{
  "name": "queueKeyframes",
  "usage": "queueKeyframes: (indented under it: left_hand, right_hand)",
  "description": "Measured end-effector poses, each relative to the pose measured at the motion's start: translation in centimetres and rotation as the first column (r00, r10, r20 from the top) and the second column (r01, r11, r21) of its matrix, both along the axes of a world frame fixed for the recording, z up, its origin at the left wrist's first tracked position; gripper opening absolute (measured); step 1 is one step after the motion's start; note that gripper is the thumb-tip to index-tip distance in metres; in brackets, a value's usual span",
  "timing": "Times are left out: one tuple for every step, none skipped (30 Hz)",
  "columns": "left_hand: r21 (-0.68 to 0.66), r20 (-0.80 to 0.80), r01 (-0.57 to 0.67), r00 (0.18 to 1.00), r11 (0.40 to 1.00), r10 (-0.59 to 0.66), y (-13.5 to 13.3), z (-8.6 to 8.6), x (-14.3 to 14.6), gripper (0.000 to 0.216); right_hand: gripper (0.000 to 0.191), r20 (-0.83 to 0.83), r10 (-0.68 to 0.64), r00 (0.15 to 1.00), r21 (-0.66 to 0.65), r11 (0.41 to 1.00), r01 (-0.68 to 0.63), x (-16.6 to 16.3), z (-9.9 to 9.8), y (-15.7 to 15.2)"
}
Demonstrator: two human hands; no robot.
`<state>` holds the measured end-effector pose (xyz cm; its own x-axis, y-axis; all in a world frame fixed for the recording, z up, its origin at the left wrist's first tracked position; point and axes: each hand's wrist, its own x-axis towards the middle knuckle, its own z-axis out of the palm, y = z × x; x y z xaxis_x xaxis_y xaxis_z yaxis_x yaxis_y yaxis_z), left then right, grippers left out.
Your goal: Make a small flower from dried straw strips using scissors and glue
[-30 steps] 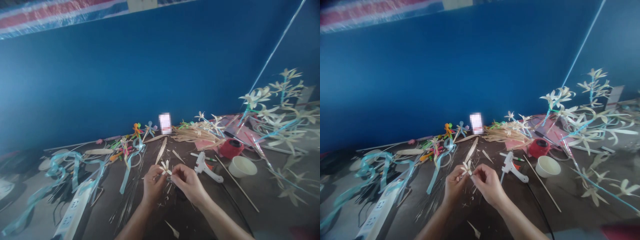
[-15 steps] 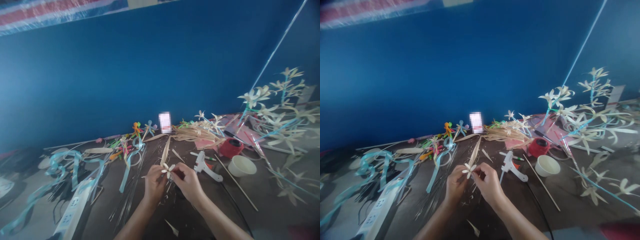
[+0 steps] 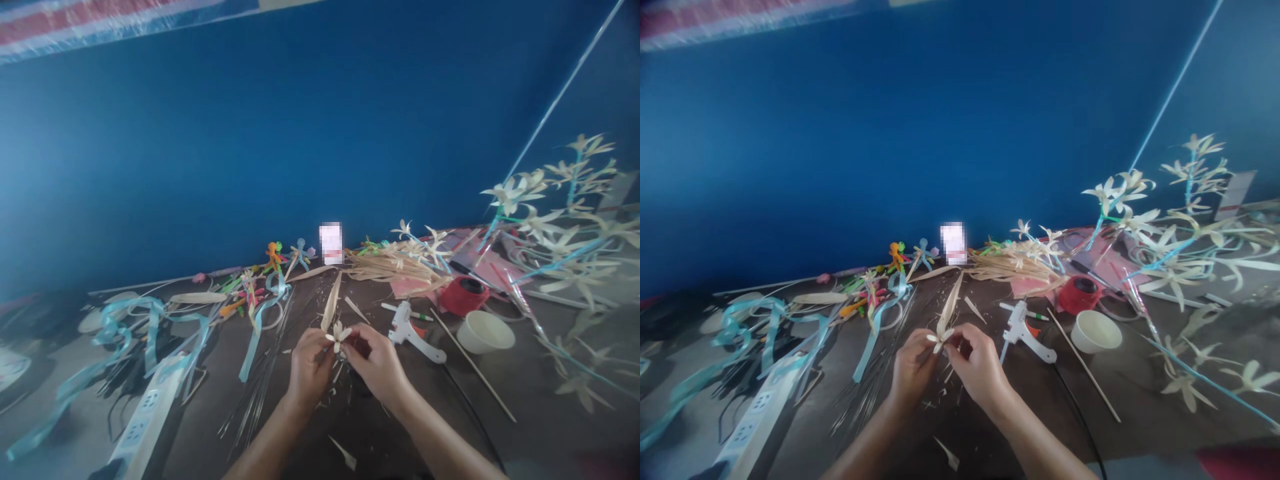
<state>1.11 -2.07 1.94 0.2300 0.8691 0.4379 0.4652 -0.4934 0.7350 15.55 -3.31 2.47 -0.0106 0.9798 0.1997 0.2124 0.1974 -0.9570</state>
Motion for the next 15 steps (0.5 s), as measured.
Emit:
queueKeyframes:
  left_hand:
    - [0.002,-0.002,-0.006,1.0,1.0,0.006,0.0,-0.09,0.01,0.009]
    - [0.007,-0.002,-0.011,1.0,1.0,0.011,0.01,-0.17,0.01,0.008]
    - [0.011,-0.002,-0.015,1.0,1.0,0.015,0.01,-0.26,0.02,0.008]
    - [0.016,-0.001,-0.02,1.0,1.0,0.02,0.01,-0.34,0.02,0.008]
    - [0.022,0.001,-0.025,1.0,0.999,0.025,0.01,-0.41,0.02,0.008]
    - [0.027,0.002,-0.029,1.0,0.999,0.029,0.02,-0.47,0.02,0.008]
    - [0.029,0.002,-0.033,0.999,0.999,0.033,0.03,-0.51,0.01,0.008]
    - [0.032,0.0,-0.034,0.999,0.999,0.034,0.04,-0.53,0.01,0.008]
    - [0.035,-0.003,-0.034,0.999,0.999,0.034,0.04,-0.53,0.01,0.009]
    - [0.038,-0.004,-0.033,0.999,0.999,0.034,0.04,-0.52,0.02,0.009]
    - [0.04,-0.005,-0.033,0.999,0.999,0.034,0.02,-0.5,0.03,0.009]
    - [0.042,-0.005,-0.035,0.999,0.999,0.035,0.0,-0.48,0.04,0.009]
    - [0.044,-0.004,-0.034,0.999,0.998,0.035,-0.02,-0.45,0.06,0.009]
    - [0.043,-0.004,-0.033,0.999,0.999,0.033,-0.05,-0.44,0.06,0.009]
    - [0.041,-0.004,-0.03,1.0,0.999,0.031,-0.07,-0.42,0.06,0.009]
  right_hand:
    - [0.006,0.011,-0.008,1.0,0.011,1.0,0.007,0.01,0.14,-0.04]
    - [0.006,0.021,-0.018,1.0,0.021,1.0,0.017,0.01,0.27,-0.09]
    - [0.007,0.031,-0.029,0.999,0.03,0.999,0.028,0.0,0.37,-0.13]
    - [0.008,0.041,-0.039,0.998,0.036,0.999,0.037,-0.02,0.44,-0.17]
    - [0.008,0.05,-0.044,0.998,0.04,0.998,0.042,-0.05,0.47,-0.2]
    - [0.008,0.058,-0.045,0.997,0.042,0.998,0.043,-0.09,0.48,-0.23]
    - [0.008,0.062,-0.045,0.997,0.042,0.998,0.042,-0.13,0.45,-0.26]
    - [0.008,0.065,-0.043,0.997,0.039,0.998,0.041,-0.18,0.4,-0.28]
    - [0.007,0.066,-0.042,0.997,0.036,0.999,0.04,-0.23,0.33,-0.29]
    - [0.007,0.066,-0.043,0.997,0.032,0.999,0.041,-0.28,0.24,-0.31]
    - [0.006,0.066,-0.043,0.997,0.028,0.999,0.041,-0.33,0.15,-0.32]
    - [0.006,0.068,-0.043,0.997,0.024,0.999,0.041,-0.38,0.05,-0.33]
    - [0.006,0.068,-0.042,0.997,0.02,0.999,0.04,-0.42,-0.04,-0.33]
    - [0.006,0.067,-0.04,0.997,0.014,0.999,0.039,-0.47,-0.13,-0.33]
    - [0.006,0.066,-0.038,0.997,0.007,0.999,0.038,-0.51,-0.2,-0.33]
